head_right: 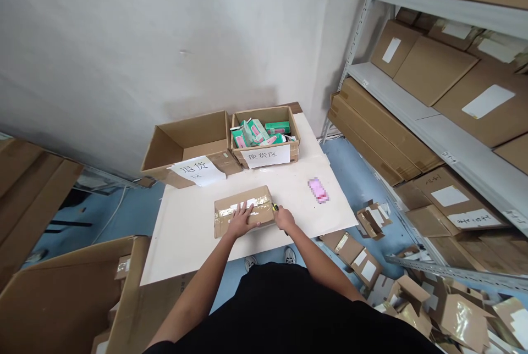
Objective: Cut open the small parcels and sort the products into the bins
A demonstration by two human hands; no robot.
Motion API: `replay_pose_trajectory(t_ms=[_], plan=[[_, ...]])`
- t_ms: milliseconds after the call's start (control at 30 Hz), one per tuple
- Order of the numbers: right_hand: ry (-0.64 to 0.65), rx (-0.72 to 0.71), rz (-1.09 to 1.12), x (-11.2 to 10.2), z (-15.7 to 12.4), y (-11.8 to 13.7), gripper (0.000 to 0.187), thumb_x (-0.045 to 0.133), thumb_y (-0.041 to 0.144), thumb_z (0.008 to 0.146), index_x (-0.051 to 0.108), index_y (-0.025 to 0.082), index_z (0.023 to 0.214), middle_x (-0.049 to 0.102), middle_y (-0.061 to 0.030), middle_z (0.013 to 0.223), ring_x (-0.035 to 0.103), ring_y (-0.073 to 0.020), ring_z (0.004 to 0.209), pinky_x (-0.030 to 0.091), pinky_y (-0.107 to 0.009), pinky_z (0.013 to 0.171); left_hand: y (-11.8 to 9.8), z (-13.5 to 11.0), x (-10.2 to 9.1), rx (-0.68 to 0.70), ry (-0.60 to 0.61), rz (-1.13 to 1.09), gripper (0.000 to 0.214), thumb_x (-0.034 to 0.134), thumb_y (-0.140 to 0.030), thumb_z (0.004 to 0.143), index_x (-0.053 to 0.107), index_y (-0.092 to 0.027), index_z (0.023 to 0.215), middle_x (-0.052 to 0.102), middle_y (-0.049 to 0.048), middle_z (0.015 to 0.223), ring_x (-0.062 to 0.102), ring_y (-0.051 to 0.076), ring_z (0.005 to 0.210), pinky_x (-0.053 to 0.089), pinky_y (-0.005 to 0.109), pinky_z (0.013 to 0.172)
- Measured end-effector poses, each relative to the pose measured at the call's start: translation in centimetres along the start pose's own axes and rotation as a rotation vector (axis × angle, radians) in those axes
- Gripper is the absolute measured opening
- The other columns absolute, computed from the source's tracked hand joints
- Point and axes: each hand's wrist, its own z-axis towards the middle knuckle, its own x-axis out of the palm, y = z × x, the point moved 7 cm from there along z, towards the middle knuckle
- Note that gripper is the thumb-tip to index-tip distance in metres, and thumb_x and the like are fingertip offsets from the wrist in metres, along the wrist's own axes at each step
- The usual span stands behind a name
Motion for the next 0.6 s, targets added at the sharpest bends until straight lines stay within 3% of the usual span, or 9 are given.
replay_pose_trajectory(t_ms=[233,433,600], plan=[[0.001,-0.03,-0.119,-2.2,1.4,2.4,0.031,0.047,0.034,0.107,0.065,0.015,0.124,0.077,-0.016,0.111,0.077,-0.0221,0.075,0.052,-0.028,0.066,-0.2,-0.2,-0.2,-0.002,-0.014,0.003,0.101,0.05,-0.085,0.087,0.021,-0.033,0.169,0.008,0.0072,0.178,0.002,0.038,0.164,0.014,0.056,0.129],[0.04,-0.042,-0.13,-2.3,1.0,2.4,0.031,0.049,0.033,0.105,0.065,0.015,0.125,0.077,-0.0158,0.113,0.076,-0.0211,0.072,0.05,-0.026,0.061,-0.1,-0.2,0.2,0.002,-0.028,-0.022,0.101,0.049,-0.086,0.087,0.023,-0.032,0.169,0.009,0.0073,0.178,0.0,0.038,0.163,0.012,0.057,0.13],[0.071,-0.032,-0.133,-2.0,0.6,2.0,0.03,0.048,0.031,0.106,0.064,0.014,0.123,0.076,-0.0159,0.113,0.071,-0.0166,0.057,0.046,-0.025,0.055,0.1,0.0,0.6,0.02,-0.041,-0.052,0.103,0.048,-0.087,0.086,0.024,-0.032,0.169,0.01,0.0063,0.178,0.0,0.04,0.163,0.011,0.058,0.129]])
